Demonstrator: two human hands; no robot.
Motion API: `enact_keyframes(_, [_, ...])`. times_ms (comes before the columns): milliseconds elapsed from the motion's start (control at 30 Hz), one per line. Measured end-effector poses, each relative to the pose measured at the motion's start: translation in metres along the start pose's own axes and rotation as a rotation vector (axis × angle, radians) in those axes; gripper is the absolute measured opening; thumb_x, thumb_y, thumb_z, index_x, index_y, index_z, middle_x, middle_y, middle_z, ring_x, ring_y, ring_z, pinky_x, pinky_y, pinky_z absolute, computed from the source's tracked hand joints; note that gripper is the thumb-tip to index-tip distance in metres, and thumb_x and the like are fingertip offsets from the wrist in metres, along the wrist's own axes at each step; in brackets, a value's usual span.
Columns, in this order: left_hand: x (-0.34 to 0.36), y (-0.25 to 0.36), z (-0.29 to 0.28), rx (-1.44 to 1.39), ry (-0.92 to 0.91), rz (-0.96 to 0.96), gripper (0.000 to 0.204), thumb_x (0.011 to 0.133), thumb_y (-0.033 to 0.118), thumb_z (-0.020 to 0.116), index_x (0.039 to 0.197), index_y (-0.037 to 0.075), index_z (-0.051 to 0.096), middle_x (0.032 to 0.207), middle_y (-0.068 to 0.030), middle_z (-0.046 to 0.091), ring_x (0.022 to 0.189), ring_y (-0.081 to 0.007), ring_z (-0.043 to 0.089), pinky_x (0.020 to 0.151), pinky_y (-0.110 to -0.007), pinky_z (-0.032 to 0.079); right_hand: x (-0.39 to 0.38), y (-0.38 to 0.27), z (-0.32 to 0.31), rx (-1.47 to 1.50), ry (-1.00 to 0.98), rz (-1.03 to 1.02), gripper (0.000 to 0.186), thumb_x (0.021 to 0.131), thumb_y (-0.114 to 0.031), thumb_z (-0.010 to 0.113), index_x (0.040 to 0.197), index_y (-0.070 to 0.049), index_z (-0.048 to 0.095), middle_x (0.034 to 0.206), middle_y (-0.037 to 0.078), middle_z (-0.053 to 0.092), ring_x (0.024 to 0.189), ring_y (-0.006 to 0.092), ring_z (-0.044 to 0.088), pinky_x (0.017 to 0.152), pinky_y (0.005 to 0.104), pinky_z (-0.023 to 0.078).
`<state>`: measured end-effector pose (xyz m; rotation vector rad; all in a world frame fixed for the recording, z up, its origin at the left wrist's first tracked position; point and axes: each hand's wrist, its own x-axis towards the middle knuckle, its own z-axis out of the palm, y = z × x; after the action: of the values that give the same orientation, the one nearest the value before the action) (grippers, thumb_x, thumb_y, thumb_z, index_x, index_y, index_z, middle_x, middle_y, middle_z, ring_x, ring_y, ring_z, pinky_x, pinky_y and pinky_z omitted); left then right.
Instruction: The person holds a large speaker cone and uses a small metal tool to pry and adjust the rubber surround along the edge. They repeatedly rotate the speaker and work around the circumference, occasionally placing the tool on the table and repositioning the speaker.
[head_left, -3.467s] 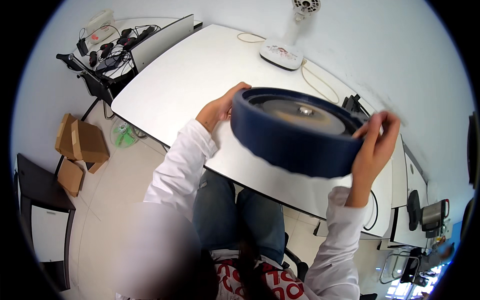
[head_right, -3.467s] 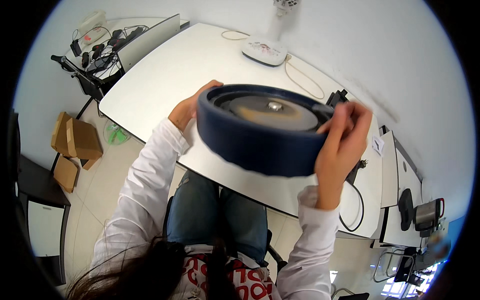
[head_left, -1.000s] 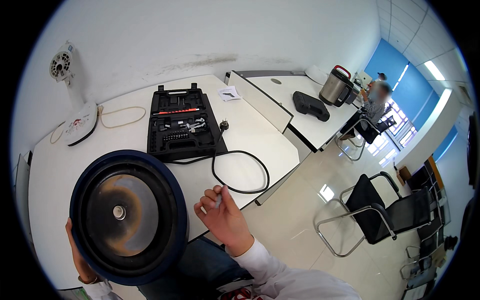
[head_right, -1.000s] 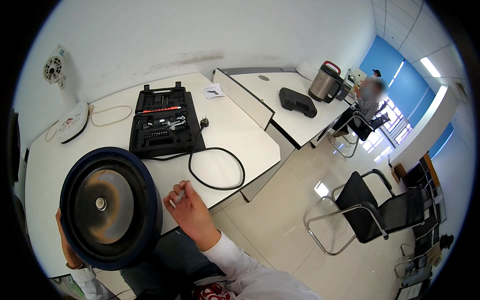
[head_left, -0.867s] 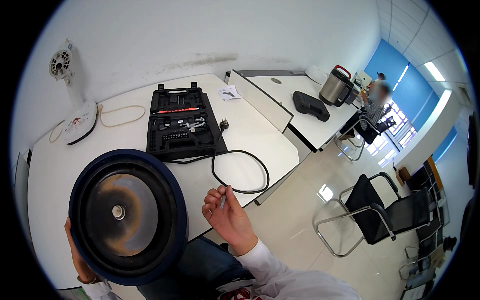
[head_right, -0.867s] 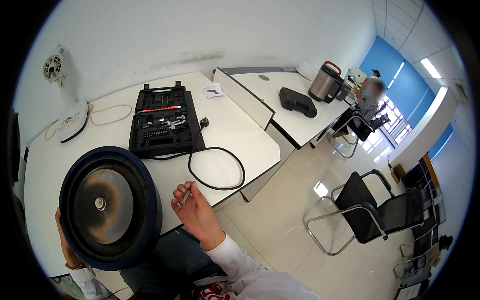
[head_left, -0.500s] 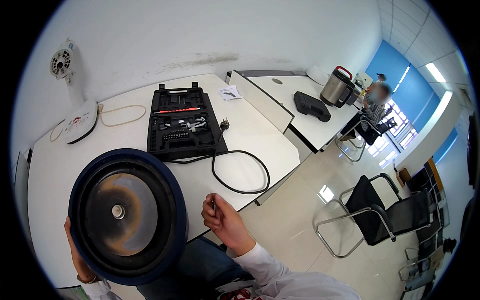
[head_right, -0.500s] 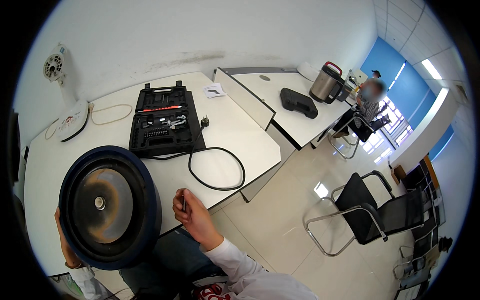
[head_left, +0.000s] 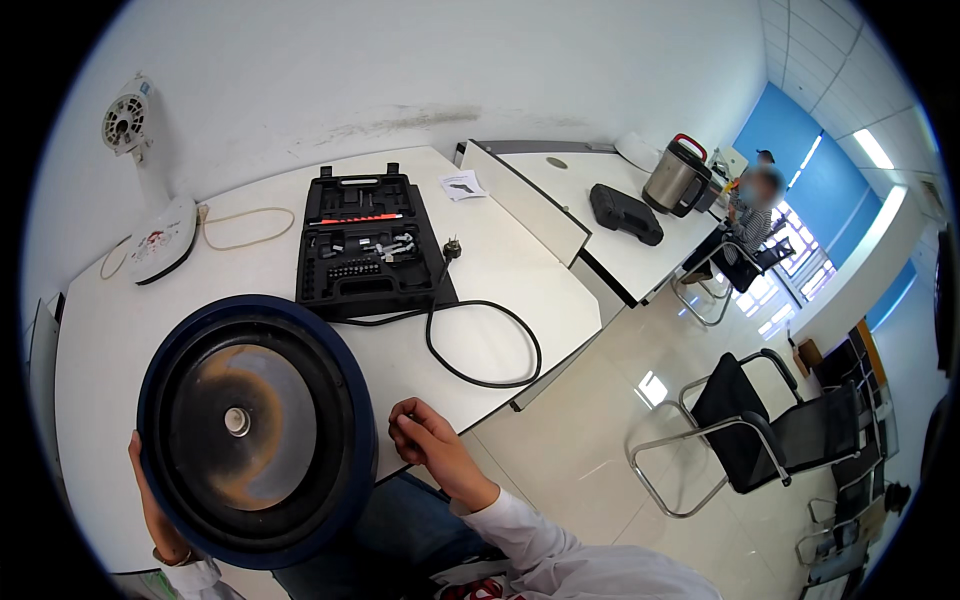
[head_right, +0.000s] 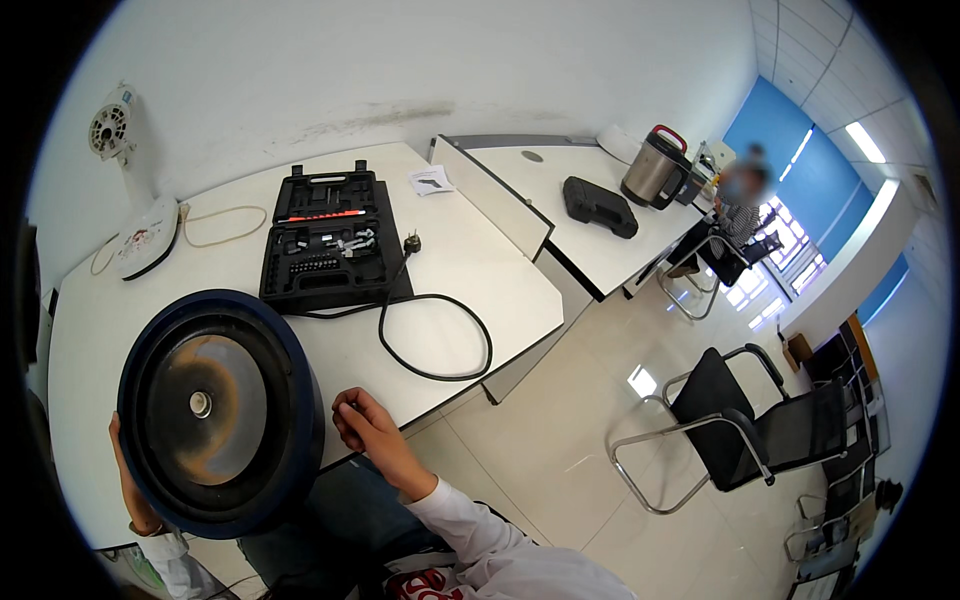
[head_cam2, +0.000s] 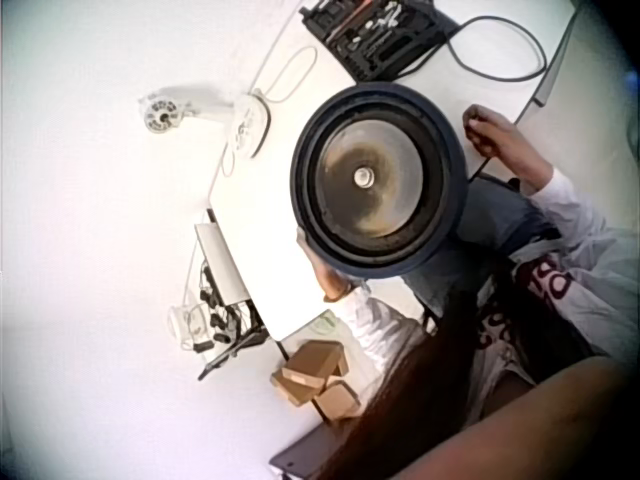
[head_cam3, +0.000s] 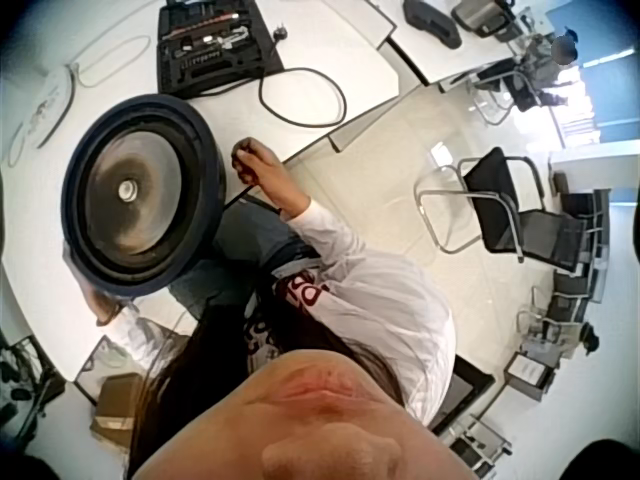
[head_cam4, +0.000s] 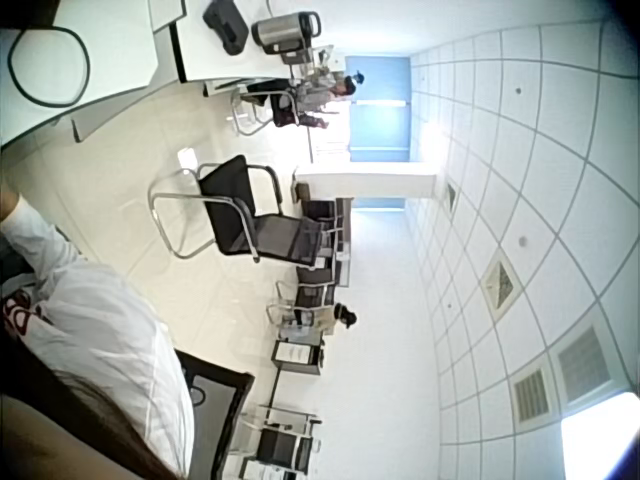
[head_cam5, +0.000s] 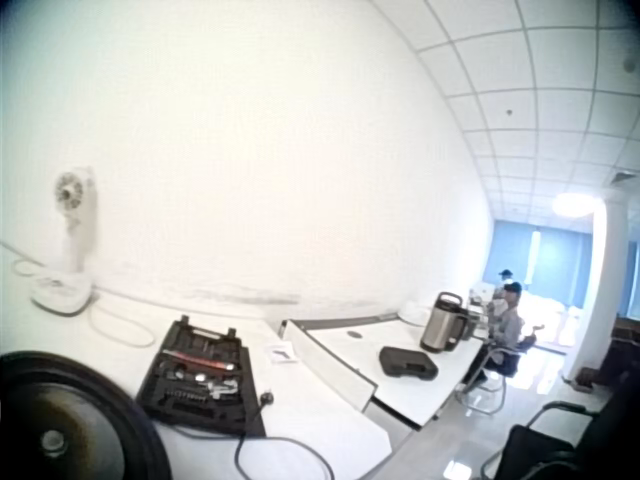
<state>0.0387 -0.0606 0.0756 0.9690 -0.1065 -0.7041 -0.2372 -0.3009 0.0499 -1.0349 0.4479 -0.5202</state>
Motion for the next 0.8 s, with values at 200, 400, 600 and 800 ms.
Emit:
enact_keyframes(200, [0.0005,-0.0010,-0.0010,0.010,-0.041,-0.004,0.055,0.097,0.043,0.043,0.134,0.003,0.045,0.128,-0.0127,0.055,0.113,-0.0229,0.055,0.099,-0.033,0.042,-0.0006,-0.0007,0.0007,-0.033,-0.005,-0.014,0.014,0.100,-0.020,0.045,0.105,-0.008,0.050,0.076,-0.003,0.045,0.061,0.0051,0.037,0.054,0.0187,0.028])
enact_keyframes(400, [0.0014,-0.0017,-0.0022,0.019,-0.074,-0.006,0.056,0.097,0.048,0.043,0.132,0.004,0.049,0.124,-0.0120,0.059,0.108,-0.0223,0.059,0.096,-0.033,0.046,-0.0006,-0.0004,0.0003,-0.052,0.005,-0.014,0.013,0.100,-0.019,0.045,0.104,-0.008,0.050,0.075,-0.003,0.045,0.060,0.0045,0.038,0.053,0.0182,0.029])
enact_keyframes(600, [0.0000,-0.0037,-0.0026,0.028,-0.106,-0.009,0.059,0.096,0.053,0.044,0.130,0.006,0.054,0.120,-0.0113,0.063,0.103,-0.0217,0.063,0.093,-0.033,0.049,-0.0005,-0.0004,-0.0012,-0.034,-0.012,-0.002,0.013,0.100,-0.019,0.045,0.105,-0.008,0.050,0.075,-0.003,0.044,0.059,0.0039,0.036,0.053,0.0178,0.028])
enact_keyframes(800, [0.0085,0.0002,-0.0090,-0.054,0.053,-0.026,0.052,0.098,0.036,0.040,0.137,0.002,0.041,0.132,-0.0128,0.051,0.117,-0.0229,0.051,0.102,-0.033,0.038,0.0012,0.0048,-0.0012,-0.112,-0.075,-0.026,0.014,0.101,-0.019,0.046,0.106,-0.007,0.050,0.075,-0.003,0.044,0.061,0.0037,0.036,0.054,0.0185,0.030])
